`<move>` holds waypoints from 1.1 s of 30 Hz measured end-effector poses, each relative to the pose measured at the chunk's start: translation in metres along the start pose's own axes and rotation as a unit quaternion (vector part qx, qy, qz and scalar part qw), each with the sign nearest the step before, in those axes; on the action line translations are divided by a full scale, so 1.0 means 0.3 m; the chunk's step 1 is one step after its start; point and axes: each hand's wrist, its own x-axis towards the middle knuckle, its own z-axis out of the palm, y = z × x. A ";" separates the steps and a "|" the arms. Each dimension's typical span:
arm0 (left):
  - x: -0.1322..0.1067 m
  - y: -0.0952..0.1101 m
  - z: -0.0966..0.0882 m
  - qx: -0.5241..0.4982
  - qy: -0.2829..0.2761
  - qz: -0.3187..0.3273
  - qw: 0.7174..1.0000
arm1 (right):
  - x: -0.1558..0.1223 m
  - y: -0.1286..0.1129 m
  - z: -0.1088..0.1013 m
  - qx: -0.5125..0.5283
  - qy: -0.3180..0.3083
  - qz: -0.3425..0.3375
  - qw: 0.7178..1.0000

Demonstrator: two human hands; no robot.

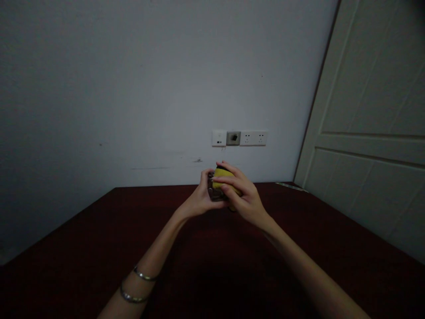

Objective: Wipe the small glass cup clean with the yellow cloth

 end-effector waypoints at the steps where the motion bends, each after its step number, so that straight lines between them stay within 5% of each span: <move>1: 0.001 -0.001 0.001 -0.003 0.001 0.001 1.000 | 0.003 0.002 -0.001 0.001 0.004 0.002 1.000; 9: 0.004 -0.011 0.000 0.035 -0.005 0.025 0.999 | 0.031 0.062 -0.011 0.096 0.048 0.130 0.986; 16: -0.001 -0.032 -0.001 0.025 -0.009 0.008 1.000 | 0.022 0.019 0.000 -0.018 0.005 0.033 0.999; 24: -0.001 -0.010 0.004 0.092 -0.002 0.055 0.994 | 0.045 0.041 0.008 0.030 0.065 0.120 0.990; 33: -0.004 -0.017 0.011 0.022 0.018 0.012 1.000 | 0.030 -0.017 -0.005 -0.019 -0.012 0.021 1.000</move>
